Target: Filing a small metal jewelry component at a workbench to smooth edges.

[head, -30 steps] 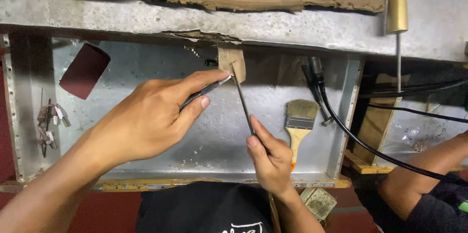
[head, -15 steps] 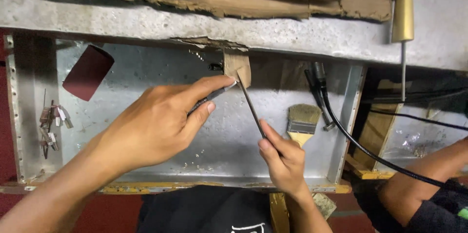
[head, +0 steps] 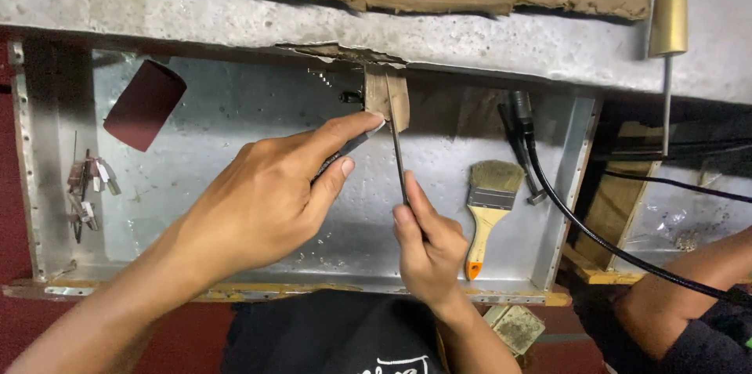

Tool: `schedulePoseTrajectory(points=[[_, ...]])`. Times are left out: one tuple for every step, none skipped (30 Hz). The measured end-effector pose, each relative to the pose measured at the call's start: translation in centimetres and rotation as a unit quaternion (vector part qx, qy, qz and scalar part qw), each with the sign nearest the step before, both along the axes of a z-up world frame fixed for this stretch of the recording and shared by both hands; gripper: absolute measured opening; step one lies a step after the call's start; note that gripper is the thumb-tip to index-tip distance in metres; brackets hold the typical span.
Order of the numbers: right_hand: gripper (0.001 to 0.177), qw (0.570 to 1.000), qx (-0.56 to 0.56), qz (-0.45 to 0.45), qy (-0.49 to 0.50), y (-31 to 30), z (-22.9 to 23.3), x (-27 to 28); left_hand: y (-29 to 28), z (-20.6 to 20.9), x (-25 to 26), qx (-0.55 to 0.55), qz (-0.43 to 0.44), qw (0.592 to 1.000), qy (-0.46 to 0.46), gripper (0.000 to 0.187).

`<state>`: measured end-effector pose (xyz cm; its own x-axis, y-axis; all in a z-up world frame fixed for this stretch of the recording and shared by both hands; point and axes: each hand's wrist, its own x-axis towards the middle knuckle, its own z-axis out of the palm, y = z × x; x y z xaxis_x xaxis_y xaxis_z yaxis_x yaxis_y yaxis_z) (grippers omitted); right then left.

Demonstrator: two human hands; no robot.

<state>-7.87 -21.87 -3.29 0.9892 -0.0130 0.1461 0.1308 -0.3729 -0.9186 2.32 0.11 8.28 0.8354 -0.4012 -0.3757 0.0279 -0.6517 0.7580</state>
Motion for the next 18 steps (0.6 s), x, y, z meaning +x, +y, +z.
schedulePoseTrajectory(points=[[0.039, 1.000, 0.001, -0.002, -0.001, -0.4, 0.1, -0.6, 0.0, -0.4, -0.3, 0.001, -0.002, 1.000, -0.001, 0.053], [0.039, 0.999, 0.010, -0.003, 0.034, -0.6, 0.3, -1.2, 0.0, -0.7, -0.5, -0.026, -0.001, 0.999, -0.040, 0.050], [0.040, 0.998, 0.017, 0.000, 0.066, -1.0, 0.3, -1.4, 0.0, -1.0, -0.6, -0.055, 0.003, 0.995, -0.082, 0.047], [0.040, 0.998, 0.016, 0.002, 0.061, -0.8, 0.1, -1.4, 0.0, -0.7, -0.2, -0.055, 0.004, 0.995, -0.087, 0.047], [0.040, 0.999, 0.022, -0.004, 0.049, -0.5, -0.1, -1.9, 0.0, -0.5, -0.2, -0.043, 0.007, 0.998, -0.053, 0.049], [0.040, 0.999, 0.028, -0.011, 0.037, -0.3, -0.3, -2.4, 0.0, -0.4, -0.3, -0.031, 0.010, 0.999, -0.018, 0.051], [0.040, 0.999, 0.028, -0.011, 0.043, 0.4, -0.6, -2.3, -0.1, -0.7, -0.6, -0.031, 0.010, 0.999, -0.012, 0.051], [0.041, 0.999, 0.035, -0.012, 0.025, 0.9, -0.7, -2.1, -0.2, -0.9, -0.9, -0.034, 0.013, 0.999, -0.035, 0.050], [0.041, 0.999, 0.043, -0.014, 0.000, 1.5, -1.0, -1.5, -0.3, -0.9, -0.9, -0.036, 0.014, 0.997, -0.064, 0.049], [0.041, 0.999, 0.044, -0.015, -0.002, 1.3, -0.7, -1.9, -0.4, -1.0, -1.1, -0.035, 0.012, 0.997, -0.066, 0.049], [0.042, 0.998, 0.058, -0.010, 0.015, 1.1, -0.4, -2.2, -0.6, -1.2, -1.2, -0.042, 0.016, 0.996, -0.078, 0.048], [0.042, 0.997, 0.072, -0.004, 0.032, 0.9, -0.2, -2.4, -0.6, -1.4, -1.3, -0.049, 0.019, 0.995, -0.090, 0.048], [0.042, 0.997, 0.071, -0.002, 0.031, 0.7, -0.2, -2.4, -0.5, -1.3, -1.2, -0.049, 0.022, 0.994, -0.091, 0.048], [0.042, 0.998, 0.053, -0.010, 0.032, 0.6, -0.3, -2.3, -0.4, -1.3, -1.0, -0.053, 0.017, 0.995, -0.082, 0.049], [0.041, 0.998, 0.033, -0.021, 0.039, 0.4, -0.3, -2.7, -0.3, -1.4, -1.1, -0.058, 0.010, 0.996, -0.066, 0.050], [0.041, 0.998, 0.031, -0.020, 0.044, -0.2, -0.2, -2.3, -0.3, -1.4, -1.2, -0.059, 0.012, 0.996, -0.062, 0.050], [0.041, 0.997, 0.063, -0.001, 0.053, -0.7, -0.3, -1.8, -0.2, -1.3, -1.0, -0.055, 0.011, 0.997, -0.053, 0.050], [0.042, 0.993, 0.095, 0.018, 0.062, -1.2, -0.3, -1.2, -0.2, -1.1, -0.9, -0.051, 0.011, 0.998, -0.045, 0.051]])
